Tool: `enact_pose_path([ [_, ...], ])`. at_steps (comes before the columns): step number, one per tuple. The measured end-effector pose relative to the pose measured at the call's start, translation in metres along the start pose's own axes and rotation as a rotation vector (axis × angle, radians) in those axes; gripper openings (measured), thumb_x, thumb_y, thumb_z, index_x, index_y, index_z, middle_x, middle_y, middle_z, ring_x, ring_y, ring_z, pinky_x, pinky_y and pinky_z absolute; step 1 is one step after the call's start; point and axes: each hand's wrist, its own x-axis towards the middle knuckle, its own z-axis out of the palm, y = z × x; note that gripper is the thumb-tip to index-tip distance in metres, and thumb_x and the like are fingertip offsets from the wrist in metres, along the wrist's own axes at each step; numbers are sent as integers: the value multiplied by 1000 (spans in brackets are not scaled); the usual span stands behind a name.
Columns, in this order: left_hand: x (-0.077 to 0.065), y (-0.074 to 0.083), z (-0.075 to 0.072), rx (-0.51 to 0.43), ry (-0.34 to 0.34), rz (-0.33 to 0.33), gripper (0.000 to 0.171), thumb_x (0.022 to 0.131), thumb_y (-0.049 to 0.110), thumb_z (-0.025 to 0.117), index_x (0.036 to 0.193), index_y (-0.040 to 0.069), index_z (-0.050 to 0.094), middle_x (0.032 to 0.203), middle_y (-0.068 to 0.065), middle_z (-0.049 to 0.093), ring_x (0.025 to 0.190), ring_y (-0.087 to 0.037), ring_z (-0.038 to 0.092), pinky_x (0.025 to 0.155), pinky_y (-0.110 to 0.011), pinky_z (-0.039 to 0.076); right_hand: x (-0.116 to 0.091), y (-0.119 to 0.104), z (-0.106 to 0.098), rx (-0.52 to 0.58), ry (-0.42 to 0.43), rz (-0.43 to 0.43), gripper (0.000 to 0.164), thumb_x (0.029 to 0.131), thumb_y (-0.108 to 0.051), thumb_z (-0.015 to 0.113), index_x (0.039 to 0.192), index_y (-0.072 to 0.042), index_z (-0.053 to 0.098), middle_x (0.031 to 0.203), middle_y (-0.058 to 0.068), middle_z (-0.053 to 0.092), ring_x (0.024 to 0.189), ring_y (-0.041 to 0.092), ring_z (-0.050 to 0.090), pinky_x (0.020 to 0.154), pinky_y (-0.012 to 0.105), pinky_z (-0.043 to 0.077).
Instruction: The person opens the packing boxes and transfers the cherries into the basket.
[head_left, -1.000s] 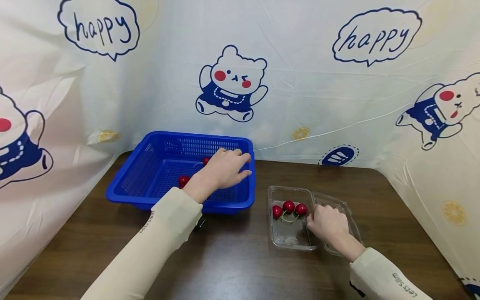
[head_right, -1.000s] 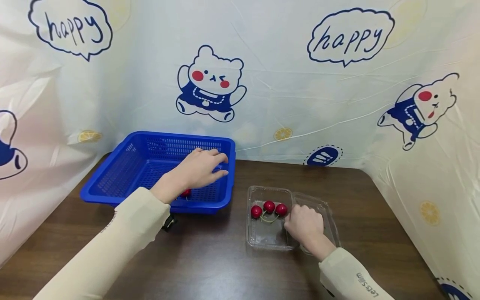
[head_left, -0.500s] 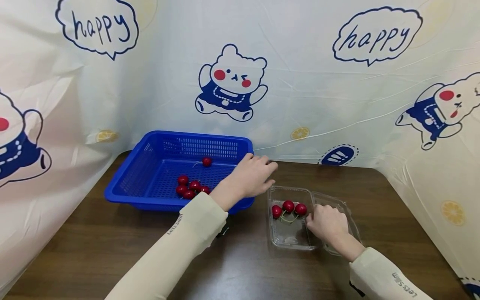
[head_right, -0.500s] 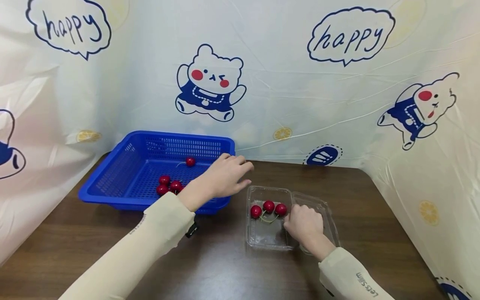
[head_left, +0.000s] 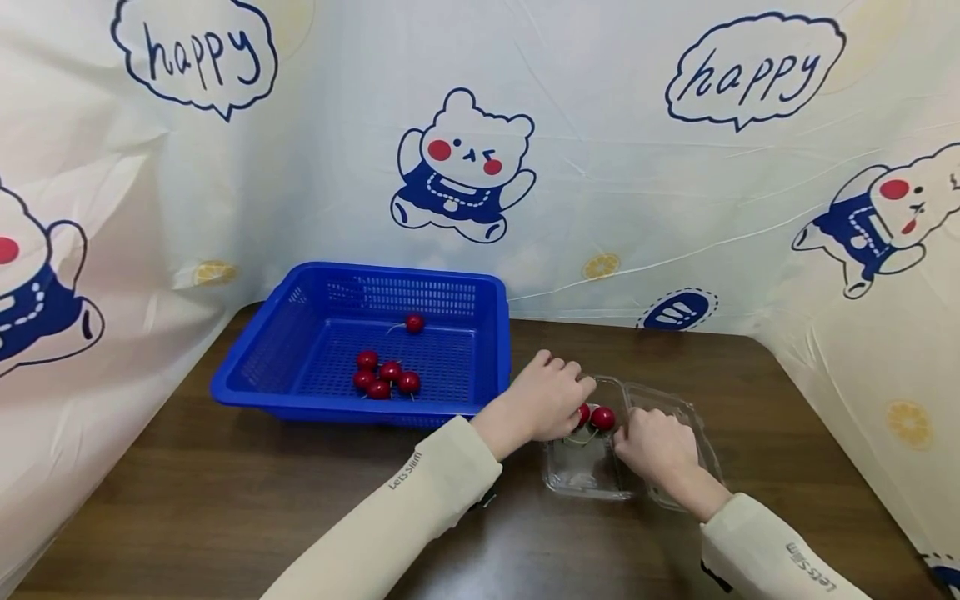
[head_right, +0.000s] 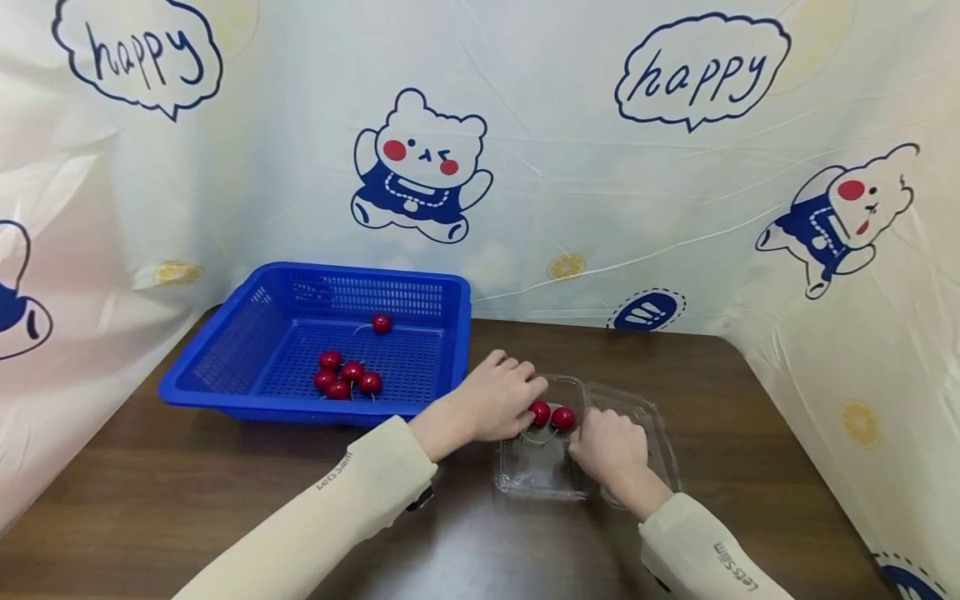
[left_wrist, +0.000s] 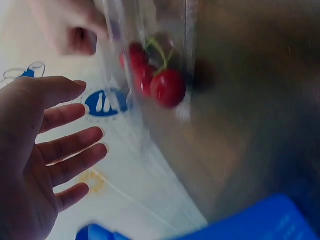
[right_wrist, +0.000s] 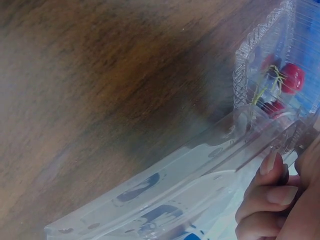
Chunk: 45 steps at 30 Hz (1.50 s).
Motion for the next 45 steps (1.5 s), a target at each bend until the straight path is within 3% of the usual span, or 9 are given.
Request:
enact_pose_path([
  [7,4,13,8,20,-24,7,36,91,36,59,124,22,61,122,-3,66,109,-20,59,101,-41,43,0,-1,3,1,2,1,25,82,-21,57,62,-7,55,53,10,56,44,25,49,36,39,41],
  [14,9,20,18,49,-80,3,43,91,39,59,130,23,53,129,-3,62,115,-20,57,105,-41,40,1,0,2,-10,35,3,24,81,-22,58,65,-4,59,65,20,67,51,35,58,40,47,44],
  [25,8,27,34,16,-137,-37,43,88,31,64,129,23,57,124,-3,64,112,-22,58,110,-46,32,-1,-1,-1,-8,-5,16,22,81,-21,57,69,-4,60,67,19,67,53,34,59,41,46,44],
  [35,9,29,43,24,-123,-51,38,86,28,67,123,23,62,121,-4,65,111,-24,59,111,-47,33,1,-1,-1,-10,-1,3,22,81,-22,58,67,-4,60,65,17,66,51,32,57,40,45,44],
  [45,8,31,48,4,-62,-89,20,84,24,69,102,18,71,99,-3,69,91,-21,61,91,-37,42,1,0,1,-13,13,-1,23,80,-21,58,63,-6,57,62,16,65,50,32,57,39,45,43],
])
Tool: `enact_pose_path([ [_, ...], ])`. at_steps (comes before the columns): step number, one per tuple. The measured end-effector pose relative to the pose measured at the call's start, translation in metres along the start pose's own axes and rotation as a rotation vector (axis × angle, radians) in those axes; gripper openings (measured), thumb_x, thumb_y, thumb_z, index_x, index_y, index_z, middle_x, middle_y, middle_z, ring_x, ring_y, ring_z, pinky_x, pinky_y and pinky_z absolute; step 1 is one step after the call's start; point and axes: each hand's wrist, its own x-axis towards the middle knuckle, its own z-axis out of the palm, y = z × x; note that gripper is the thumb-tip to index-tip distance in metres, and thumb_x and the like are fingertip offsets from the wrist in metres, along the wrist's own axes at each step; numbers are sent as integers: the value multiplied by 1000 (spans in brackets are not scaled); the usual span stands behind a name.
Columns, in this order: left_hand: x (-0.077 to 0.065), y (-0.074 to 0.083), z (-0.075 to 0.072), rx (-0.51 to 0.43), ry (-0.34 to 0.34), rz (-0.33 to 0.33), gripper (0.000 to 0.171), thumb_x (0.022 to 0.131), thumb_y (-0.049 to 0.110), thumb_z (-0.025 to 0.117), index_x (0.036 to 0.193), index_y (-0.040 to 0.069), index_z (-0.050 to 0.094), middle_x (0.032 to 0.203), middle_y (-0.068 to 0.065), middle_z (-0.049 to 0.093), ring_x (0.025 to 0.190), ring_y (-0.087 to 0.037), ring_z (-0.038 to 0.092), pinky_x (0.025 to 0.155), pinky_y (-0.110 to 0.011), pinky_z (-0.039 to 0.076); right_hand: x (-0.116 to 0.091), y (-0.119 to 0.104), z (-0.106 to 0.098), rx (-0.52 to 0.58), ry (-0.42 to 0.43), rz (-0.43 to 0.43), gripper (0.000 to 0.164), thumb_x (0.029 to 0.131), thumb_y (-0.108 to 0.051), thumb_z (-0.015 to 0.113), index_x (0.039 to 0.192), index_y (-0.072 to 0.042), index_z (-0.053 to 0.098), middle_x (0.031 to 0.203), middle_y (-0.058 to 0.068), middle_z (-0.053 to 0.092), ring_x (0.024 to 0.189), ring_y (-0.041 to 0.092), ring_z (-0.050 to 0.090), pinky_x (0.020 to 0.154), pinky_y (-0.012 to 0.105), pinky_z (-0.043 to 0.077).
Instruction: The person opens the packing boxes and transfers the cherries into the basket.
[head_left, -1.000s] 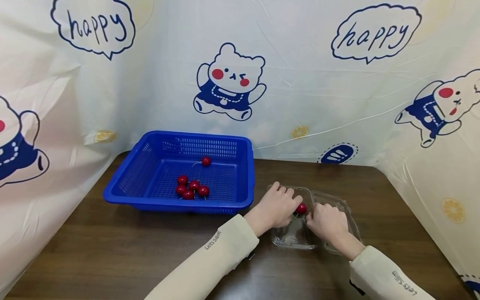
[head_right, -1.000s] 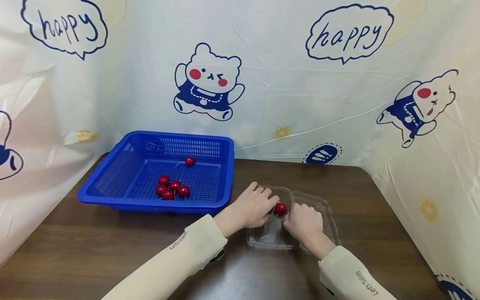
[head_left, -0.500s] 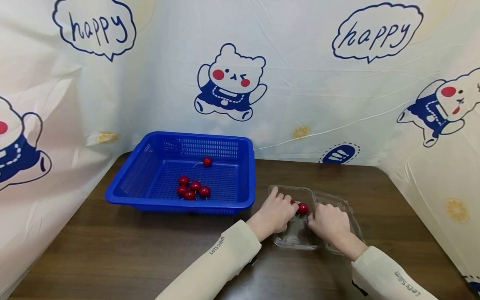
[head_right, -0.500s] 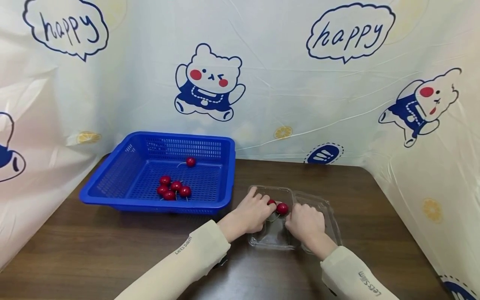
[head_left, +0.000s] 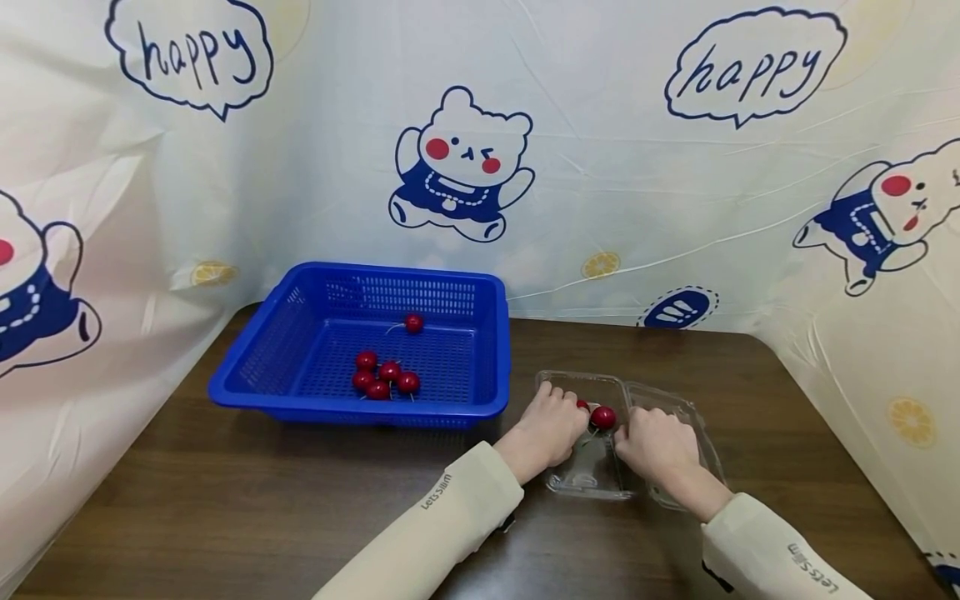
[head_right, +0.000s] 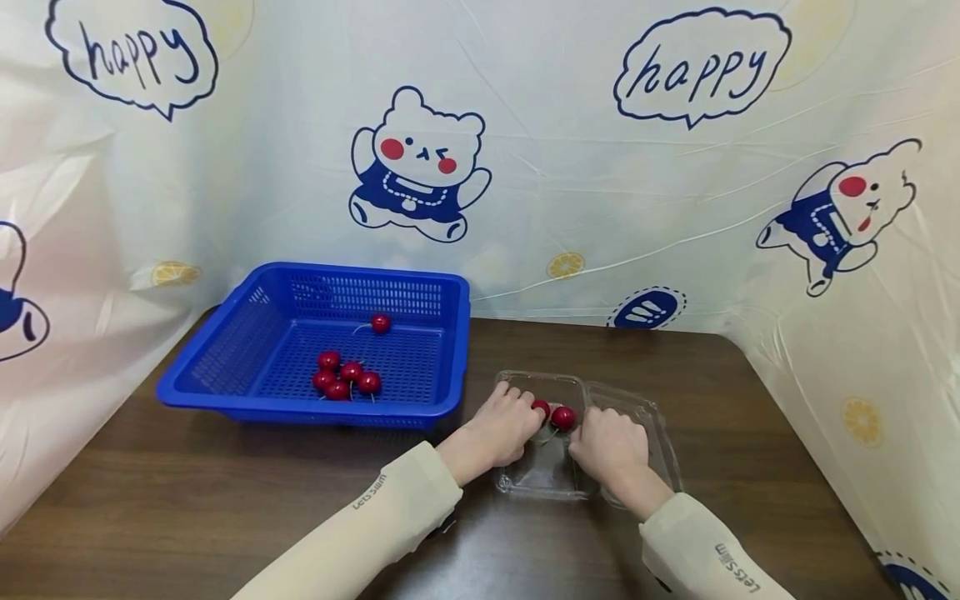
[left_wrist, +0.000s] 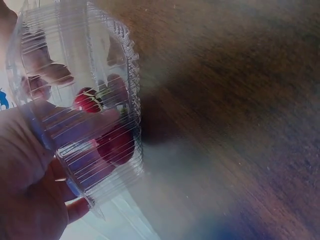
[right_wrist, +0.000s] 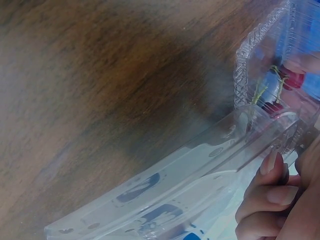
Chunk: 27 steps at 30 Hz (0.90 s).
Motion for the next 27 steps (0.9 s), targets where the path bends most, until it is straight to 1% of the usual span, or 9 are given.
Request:
enact_pose_path([
  [1,0,0,1,-6,-3,-5,17,84,23,68,100,18,72,98,-3,70,89,-21,61,89,-36,42,0,0,0,0,2,-1,23,80,-21,58,63,-6,57,62,17,65,50,33,57,39,46,43],
  [3,0,0,1,-10,-17,-11,15,85,22,67,99,19,72,98,-3,70,88,-21,60,89,-36,41,0,-1,0,2,5,-2,23,80,-21,58,62,-6,57,62,17,65,51,33,58,39,46,44],
  [9,1,4,2,9,-40,0,11,88,23,65,94,25,74,98,1,72,85,-20,60,92,-38,37,-1,-2,-2,5,6,-4,22,80,-20,57,63,-6,57,63,18,66,52,34,58,40,46,44],
  [14,1,7,1,29,-56,5,12,91,23,64,89,27,75,95,4,73,80,-18,62,92,-38,35,0,-2,-1,6,13,-6,23,81,-20,58,63,-6,57,62,17,65,50,33,57,39,45,44],
  [17,2,8,1,40,-66,22,12,91,25,63,90,28,75,95,3,73,80,-16,65,89,-36,37,1,-1,0,5,9,-7,23,81,-20,58,64,-5,57,60,15,63,48,30,55,38,43,42],
  [21,2,9,2,67,-59,52,15,93,27,60,94,30,75,98,3,73,83,-14,66,84,-32,40,2,-1,2,2,5,-4,23,81,-20,58,64,-5,58,59,15,61,46,28,52,36,42,41],
  [27,1,10,0,79,-75,70,19,96,26,56,98,32,73,102,4,72,87,-13,66,83,-32,43,1,0,1,4,-12,6,24,82,-21,58,63,-7,56,56,12,58,46,26,50,37,40,40],
])
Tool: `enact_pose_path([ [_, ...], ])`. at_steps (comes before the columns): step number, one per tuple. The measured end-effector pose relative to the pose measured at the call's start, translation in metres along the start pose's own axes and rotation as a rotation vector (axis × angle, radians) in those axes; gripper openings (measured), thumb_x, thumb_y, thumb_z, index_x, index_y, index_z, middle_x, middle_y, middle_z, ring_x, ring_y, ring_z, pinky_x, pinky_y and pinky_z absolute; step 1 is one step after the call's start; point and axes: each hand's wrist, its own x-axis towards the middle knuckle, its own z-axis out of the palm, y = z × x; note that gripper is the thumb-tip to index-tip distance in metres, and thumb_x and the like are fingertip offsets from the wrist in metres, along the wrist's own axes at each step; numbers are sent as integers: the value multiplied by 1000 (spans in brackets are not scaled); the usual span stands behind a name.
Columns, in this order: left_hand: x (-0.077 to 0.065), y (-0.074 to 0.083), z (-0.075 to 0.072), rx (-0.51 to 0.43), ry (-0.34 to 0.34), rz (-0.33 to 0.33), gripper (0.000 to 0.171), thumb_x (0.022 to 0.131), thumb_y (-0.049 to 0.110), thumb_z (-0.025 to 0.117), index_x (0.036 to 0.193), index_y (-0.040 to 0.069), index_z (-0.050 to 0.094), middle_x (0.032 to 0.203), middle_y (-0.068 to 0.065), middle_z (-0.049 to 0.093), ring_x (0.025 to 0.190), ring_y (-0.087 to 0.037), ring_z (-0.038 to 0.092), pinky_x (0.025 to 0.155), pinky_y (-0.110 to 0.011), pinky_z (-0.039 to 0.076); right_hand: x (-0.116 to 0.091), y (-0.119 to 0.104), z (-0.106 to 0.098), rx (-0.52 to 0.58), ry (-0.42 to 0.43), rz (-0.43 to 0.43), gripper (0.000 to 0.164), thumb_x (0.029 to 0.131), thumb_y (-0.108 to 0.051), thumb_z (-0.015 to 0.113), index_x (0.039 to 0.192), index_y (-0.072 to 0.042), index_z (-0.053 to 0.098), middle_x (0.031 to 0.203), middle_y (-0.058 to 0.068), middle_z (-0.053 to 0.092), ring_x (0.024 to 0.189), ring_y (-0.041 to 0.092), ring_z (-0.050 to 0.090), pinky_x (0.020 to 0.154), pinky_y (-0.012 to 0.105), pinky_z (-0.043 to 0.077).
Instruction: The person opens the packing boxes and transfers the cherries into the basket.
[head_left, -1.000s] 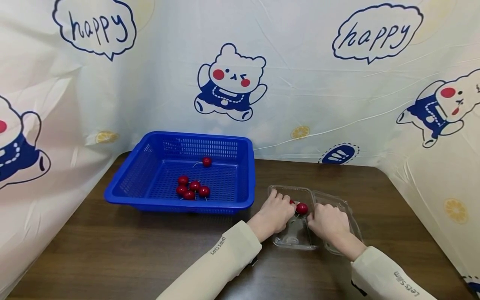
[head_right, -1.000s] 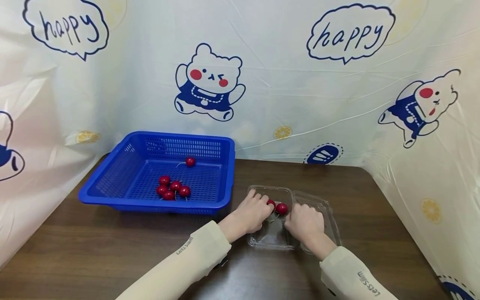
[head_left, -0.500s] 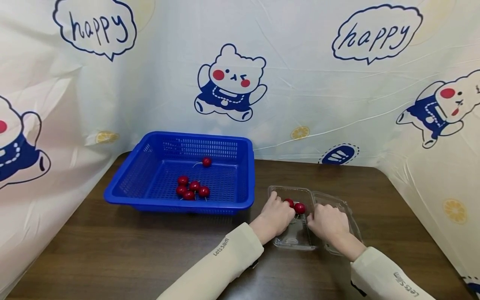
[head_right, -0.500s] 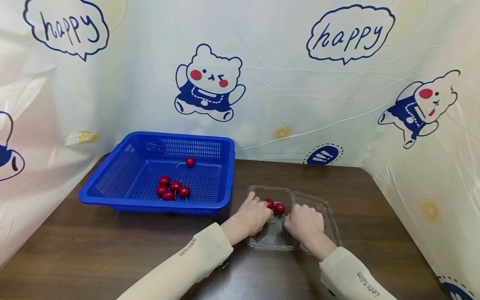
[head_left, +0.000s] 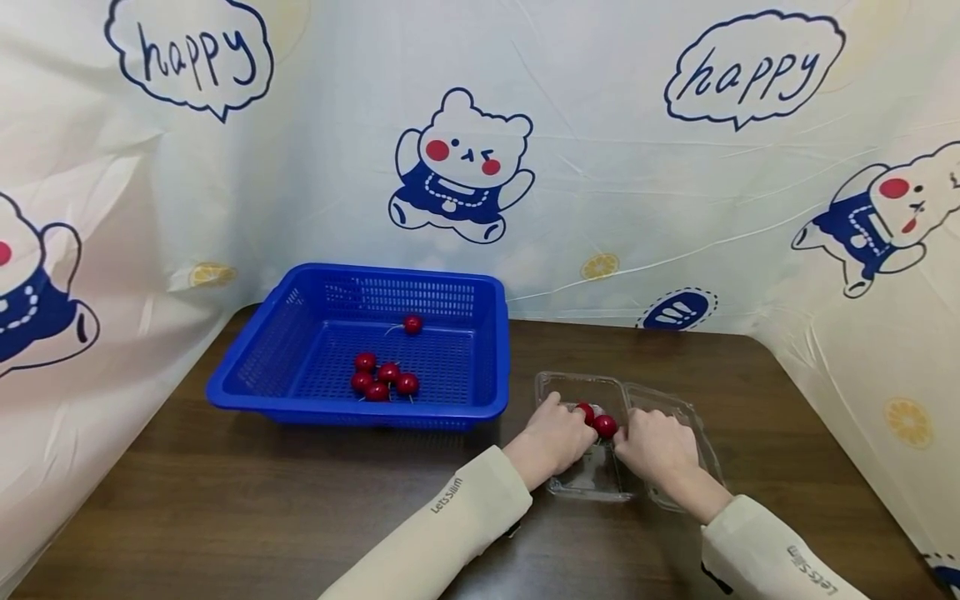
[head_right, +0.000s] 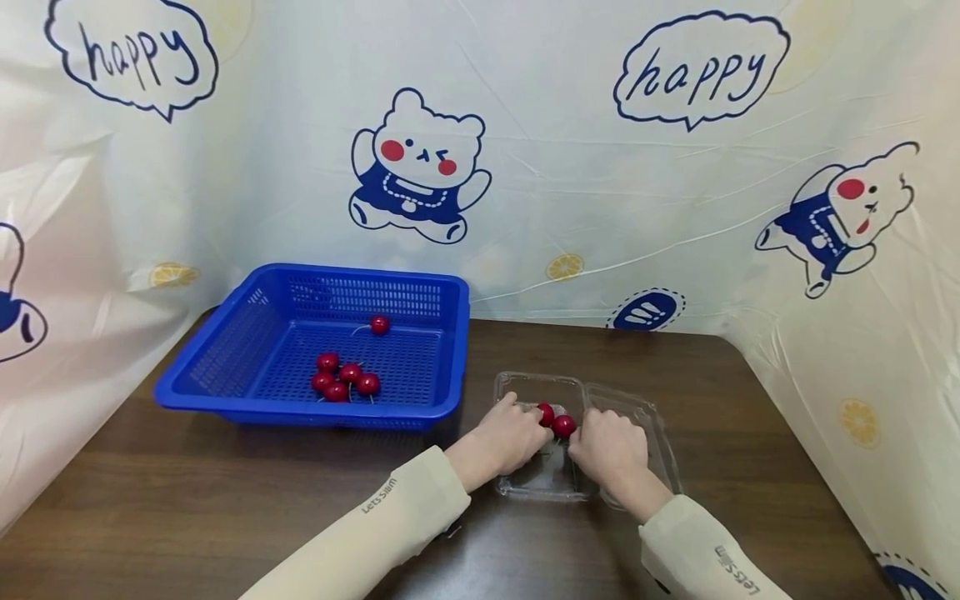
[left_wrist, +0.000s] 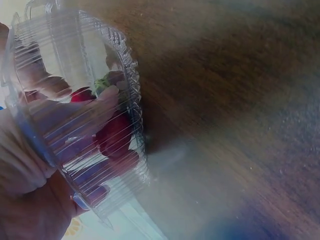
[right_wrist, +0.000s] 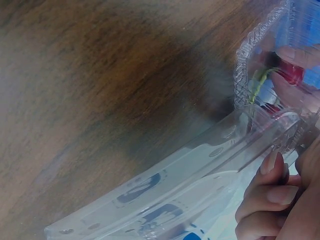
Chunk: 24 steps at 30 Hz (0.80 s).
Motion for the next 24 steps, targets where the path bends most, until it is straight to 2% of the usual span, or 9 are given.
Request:
enact_pose_path([
  [9,-4,2,3,-1,16,-3,18,96,26,55,100,33,72,102,3,71,86,-16,64,82,-31,42,-3,-2,-2,4,-26,12,28,84,-21,57,60,-9,51,51,7,48,44,21,45,36,32,35],
  [18,-3,-2,0,10,74,12,17,94,27,58,99,29,74,98,2,71,82,-18,65,80,-32,44,-3,-2,-1,-6,-1,-2,29,83,-21,58,58,-9,50,52,8,51,44,23,46,36,36,37],
  [24,-2,-7,-5,-17,38,-10,17,90,27,63,103,27,73,102,1,70,86,-19,64,84,-34,45,-2,-3,-2,-7,5,-8,29,82,-22,58,58,-9,50,54,9,54,45,25,48,36,38,38],
])
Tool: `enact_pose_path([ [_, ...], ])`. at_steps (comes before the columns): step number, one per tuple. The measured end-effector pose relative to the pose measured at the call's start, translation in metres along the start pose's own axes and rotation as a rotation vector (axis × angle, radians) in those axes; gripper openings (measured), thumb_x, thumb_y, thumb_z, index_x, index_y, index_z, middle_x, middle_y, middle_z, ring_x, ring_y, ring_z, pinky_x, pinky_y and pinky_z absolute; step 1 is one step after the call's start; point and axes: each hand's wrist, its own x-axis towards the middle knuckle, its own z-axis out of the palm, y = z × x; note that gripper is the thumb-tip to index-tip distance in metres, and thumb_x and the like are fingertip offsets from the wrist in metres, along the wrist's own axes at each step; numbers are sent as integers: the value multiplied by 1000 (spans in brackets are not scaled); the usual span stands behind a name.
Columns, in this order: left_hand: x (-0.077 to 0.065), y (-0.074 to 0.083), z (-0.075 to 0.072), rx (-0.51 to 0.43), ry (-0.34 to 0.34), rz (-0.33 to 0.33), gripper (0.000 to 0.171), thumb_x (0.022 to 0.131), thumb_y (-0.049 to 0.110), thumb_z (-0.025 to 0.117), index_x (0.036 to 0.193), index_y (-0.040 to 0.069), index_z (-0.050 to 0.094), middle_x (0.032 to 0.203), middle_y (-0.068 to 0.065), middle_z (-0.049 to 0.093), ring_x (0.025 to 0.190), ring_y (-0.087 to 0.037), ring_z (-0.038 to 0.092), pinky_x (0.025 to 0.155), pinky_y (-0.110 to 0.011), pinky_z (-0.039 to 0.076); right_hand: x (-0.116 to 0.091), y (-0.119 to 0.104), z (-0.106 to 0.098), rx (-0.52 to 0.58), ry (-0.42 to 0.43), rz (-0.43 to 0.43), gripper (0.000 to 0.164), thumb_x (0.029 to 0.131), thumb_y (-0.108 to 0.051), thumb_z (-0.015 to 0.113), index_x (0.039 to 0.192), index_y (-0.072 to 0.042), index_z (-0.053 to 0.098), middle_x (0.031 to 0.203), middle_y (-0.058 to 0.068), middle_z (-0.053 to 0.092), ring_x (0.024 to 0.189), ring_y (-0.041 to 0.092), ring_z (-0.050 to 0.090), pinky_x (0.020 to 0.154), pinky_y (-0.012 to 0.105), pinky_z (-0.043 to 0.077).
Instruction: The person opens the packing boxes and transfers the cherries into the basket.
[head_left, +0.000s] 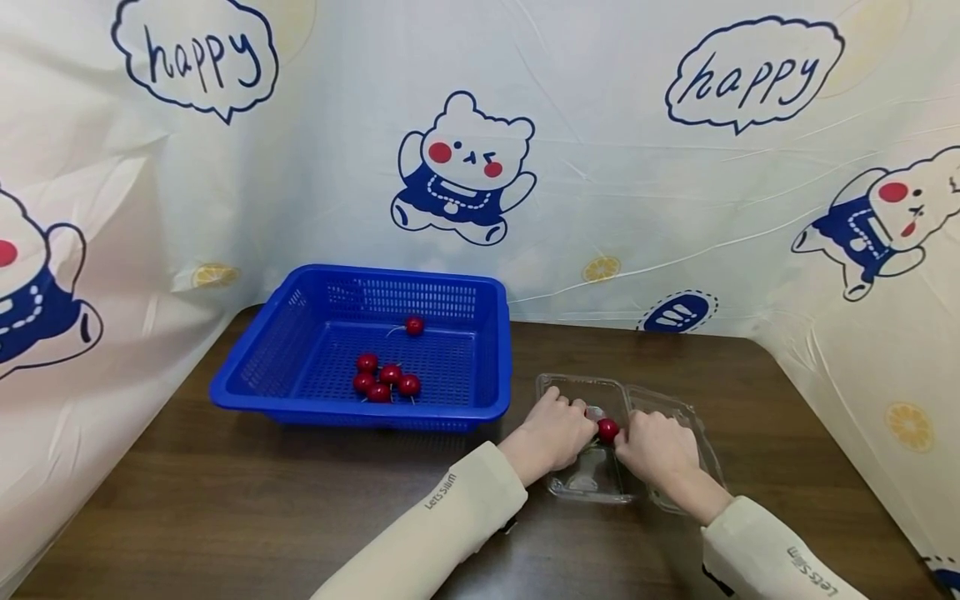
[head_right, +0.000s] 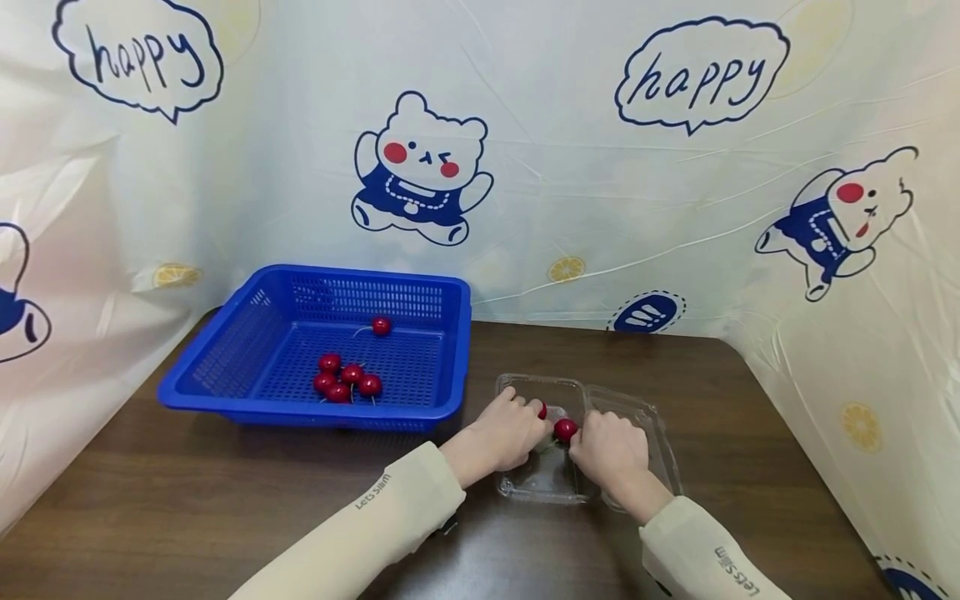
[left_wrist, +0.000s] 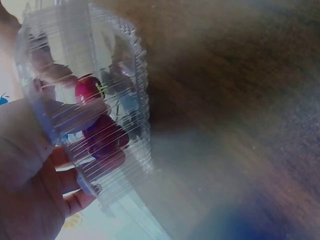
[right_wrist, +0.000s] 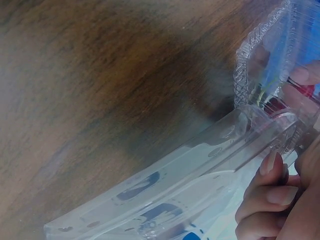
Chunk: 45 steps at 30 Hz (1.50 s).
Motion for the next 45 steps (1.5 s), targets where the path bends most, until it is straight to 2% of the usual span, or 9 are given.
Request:
enact_pose_path([
  [5,2,-2,-4,-4,-17,1,20,88,29,66,107,26,71,104,1,69,88,-19,64,87,-34,45,0,0,0,-2,8,-2,28,82,-22,60,59,-8,52,54,10,56,45,26,50,37,39,39],
  [10,1,-3,-7,-13,-4,8,20,89,28,66,108,26,71,105,1,69,89,-19,65,87,-35,46,1,1,1,-9,12,-6,25,81,-22,60,62,-6,56,56,13,60,46,28,53,38,42,42],
  [15,0,-5,-12,-21,-7,12,25,88,32,68,112,27,69,109,0,68,93,-19,65,91,-36,46,1,1,1,-8,6,-3,25,82,-22,59,62,-6,56,55,11,58,45,27,51,37,41,42],
  [24,1,-10,-24,-120,3,-15,30,88,27,66,118,26,68,117,-3,67,97,-21,66,93,-41,49,0,2,1,-13,8,-3,25,82,-22,59,63,-5,57,57,14,60,46,29,53,38,43,42],
  [33,0,-23,-38,-144,55,-25,26,92,24,61,117,24,68,112,-4,69,92,-20,66,90,-41,51,0,0,0,-8,8,-6,27,82,-21,59,60,-7,54,52,10,55,43,25,49,36,40,40],
  [41,-2,-33,-48,-130,47,-39,32,92,24,61,124,25,65,115,-4,67,93,-20,66,92,-40,49,-1,0,-1,-8,1,-2,26,82,-22,58,62,-6,55,55,13,59,45,28,52,37,42,43],
  [45,-2,-39,-52,-132,56,-58,30,92,23,61,121,24,66,114,-4,68,93,-20,65,91,-40,49,-1,1,-1,-9,1,-4,26,82,-22,59,62,-6,56,54,12,58,45,27,52,37,41,42],
])
